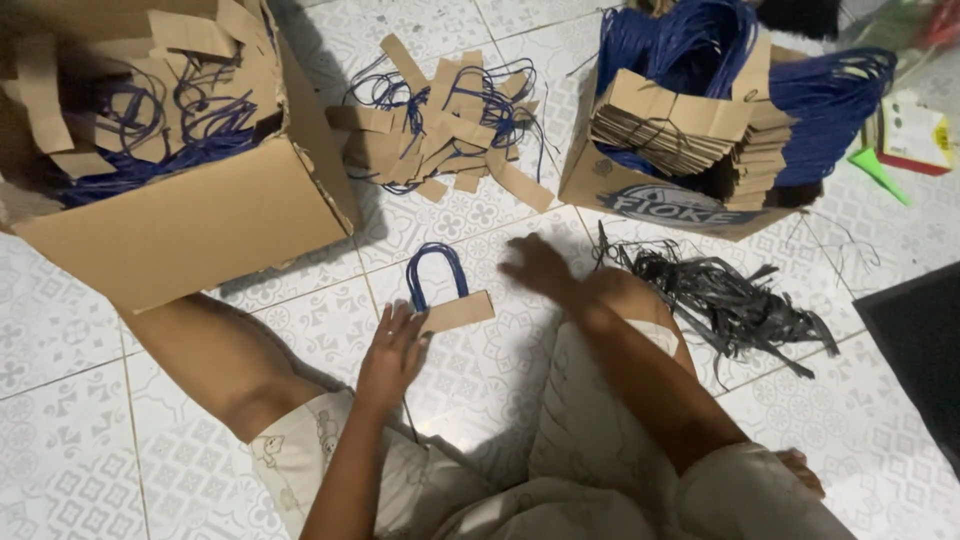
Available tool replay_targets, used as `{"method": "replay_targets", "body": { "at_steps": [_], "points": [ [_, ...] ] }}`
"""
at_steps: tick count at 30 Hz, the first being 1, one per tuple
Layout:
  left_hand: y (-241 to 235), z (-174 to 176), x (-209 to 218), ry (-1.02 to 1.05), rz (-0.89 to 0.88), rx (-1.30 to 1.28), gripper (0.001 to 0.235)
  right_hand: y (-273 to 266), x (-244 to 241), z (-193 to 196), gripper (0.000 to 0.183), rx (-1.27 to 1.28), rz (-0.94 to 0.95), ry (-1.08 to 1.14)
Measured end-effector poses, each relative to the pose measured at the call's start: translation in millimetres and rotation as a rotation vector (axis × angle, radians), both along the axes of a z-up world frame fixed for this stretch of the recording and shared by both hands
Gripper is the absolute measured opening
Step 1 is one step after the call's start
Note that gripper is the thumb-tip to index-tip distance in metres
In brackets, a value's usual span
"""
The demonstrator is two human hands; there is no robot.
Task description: The person sits on the floor and repeatedly wraps blue cable around small rectangular cardboard pieces. They pick up a cardboard piece, loop the cable around it, and place the assembled unit into a nearby box. The process is repeated continuously with multiple units.
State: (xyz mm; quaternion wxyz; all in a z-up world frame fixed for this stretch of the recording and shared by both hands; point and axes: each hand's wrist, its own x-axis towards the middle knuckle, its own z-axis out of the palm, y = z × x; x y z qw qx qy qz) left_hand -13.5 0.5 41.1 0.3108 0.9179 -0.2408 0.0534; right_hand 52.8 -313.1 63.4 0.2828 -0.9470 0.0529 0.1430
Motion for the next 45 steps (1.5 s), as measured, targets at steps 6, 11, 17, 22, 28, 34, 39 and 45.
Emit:
{"method": "replay_targets", "body": {
  "at_steps": [6, 11, 17, 22, 28, 34, 39, 45],
  "points": [
    [13, 14, 8, 0.147, 0.102, -0.076, 0.032, -83, 76, -138, 0.037, -0.174, -0.087, -0.428],
    [11, -4, 11, 0.179, 0.15, -0.173, 0.025, -69, 68, -101, 0.024, -0.012, -0.264, -0.249],
    [-1, -26, 12, 0.143, 0.173, -0.271, 0.022, -85, 83, -134, 0.029, 0.136, -0.301, -0.208],
    [-10, -21, 16, 0.069, 0.145, -0.319, 0.023, -138, 127, -273, 0.044, 0.229, -0.104, -0.544],
    [-11, -19, 9, 0.025, 0.138, -0.34, 0.023, -79, 79, -177, 0.049, 0.46, -0.192, -0.635],
    [-44, 30, 3, 0.045, 0.076, -0.498, 0.018, 7, -4, -28, 0.052, 0.162, -0.062, -0.825],
    [-86, 39, -8, 0.786, 0.103, -1.175, 0.073, 90, -99, 34, 0.043, -0.243, 0.305, -0.87],
    [-83, 1, -6, 0.742, 0.425, -1.199, 0.023, 98, -119, 53, 0.029, 0.279, 0.402, -0.686]
  ]
}}
